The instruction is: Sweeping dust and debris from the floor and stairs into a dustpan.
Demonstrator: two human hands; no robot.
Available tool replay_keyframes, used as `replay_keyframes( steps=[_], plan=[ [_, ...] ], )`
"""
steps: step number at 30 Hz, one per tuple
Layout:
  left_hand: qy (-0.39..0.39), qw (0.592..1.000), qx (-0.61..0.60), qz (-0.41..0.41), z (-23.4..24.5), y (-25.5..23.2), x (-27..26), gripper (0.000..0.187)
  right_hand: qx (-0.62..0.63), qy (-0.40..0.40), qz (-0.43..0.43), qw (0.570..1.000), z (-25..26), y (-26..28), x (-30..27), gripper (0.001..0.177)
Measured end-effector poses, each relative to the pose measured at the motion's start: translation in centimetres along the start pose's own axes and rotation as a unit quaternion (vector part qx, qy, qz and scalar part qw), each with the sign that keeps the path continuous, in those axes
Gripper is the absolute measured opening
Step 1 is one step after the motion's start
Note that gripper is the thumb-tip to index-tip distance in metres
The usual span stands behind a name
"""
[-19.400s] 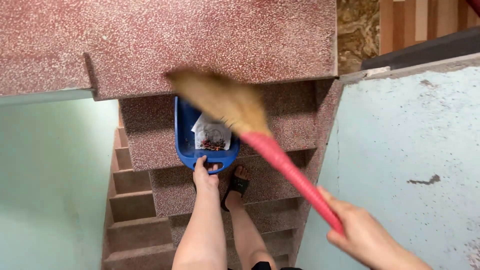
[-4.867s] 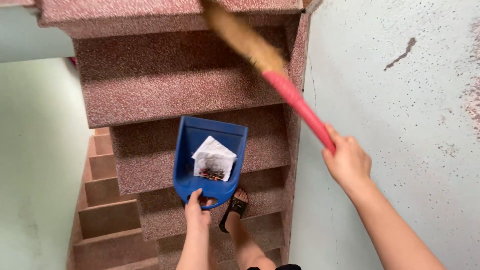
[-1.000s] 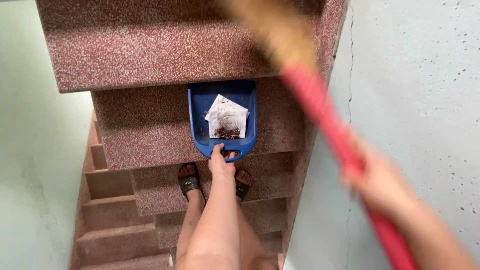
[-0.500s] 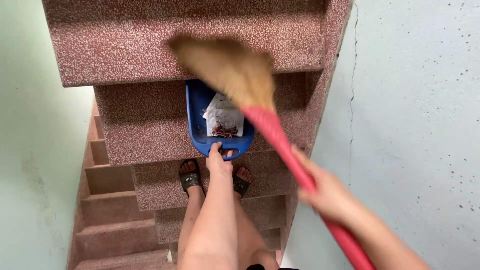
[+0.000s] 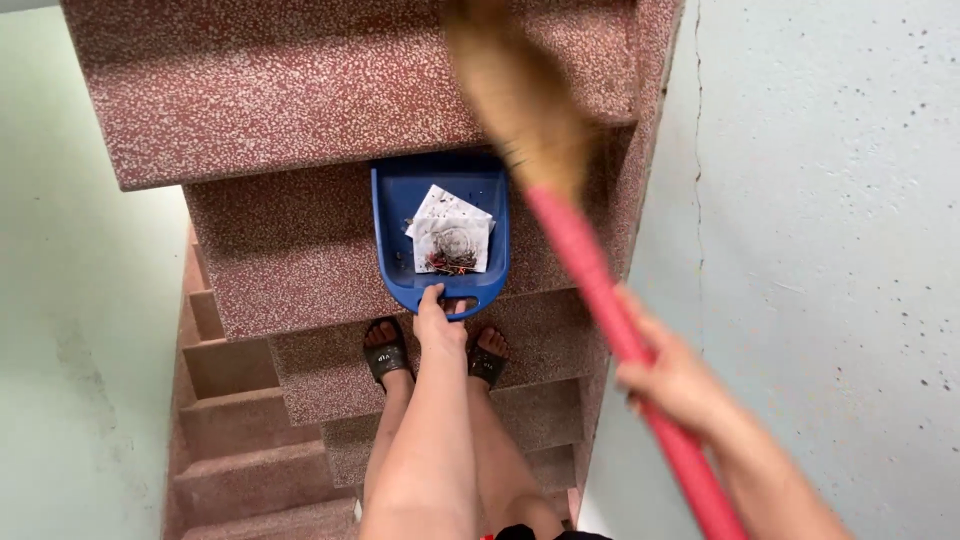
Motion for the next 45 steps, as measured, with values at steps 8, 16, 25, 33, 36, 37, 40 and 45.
replay_keyframes(
  steps=[8,16,25,33,36,37,40,45],
  plan=[
    [-0.025,0.999,0.018,0.017,-0.8,-1.4,-2.7,0.017,-0.079,-0.103,0.011,0.991,7.1,1.9,0.7,0.107],
    [-0.007,1.000,0.027,0.007,-0.1,-1.6,-1.9,0.016,0.012,0.005,-0.028,1.000,0.5,1.3,1.1,0.104],
    [0.019,1.000,-0.002,0.007,2.0,-3.5,2.4,0.021,-0.216,-0.187,0.053,0.957,7.2,9.2,-0.8,0.105],
    [0.000,1.000,-0.005,0.005,3.1,-7.4,2.8,0.020,-0.179,-0.151,0.178,0.956,4.7,14.5,11.3,0.107],
    [-0.012,0.999,-0.028,0.011,3.7,-7.9,3.3,0.025,-0.238,-0.098,0.221,0.941,-1.0,11.0,7.3,0.109],
    [-0.020,0.999,-0.026,0.006,4.1,-7.9,3.6,0.027,-0.264,-0.063,0.238,0.933,-2.9,9.2,5.6,0.109],
    [-0.027,0.999,-0.035,0.008,3.9,-8.7,4.0,0.029,-0.439,-0.003,-0.036,0.898,-5.7,10.6,-3.4,0.106],
    [-0.038,0.998,-0.053,0.006,4.3,-11.8,6.1,0.026,-0.439,-0.045,0.012,0.897,-4.0,14.2,-4.2,0.108]
  ],
)
Point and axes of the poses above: each hand's wrist, its own x-axis towards the middle knuckle, its own z-axis out of the back of the hand, y = z × x, the point moved 7 cm from there along x, towards the middle knuckle, and after that the axes turned 6 degrees about -z, right-handed, at the moved point
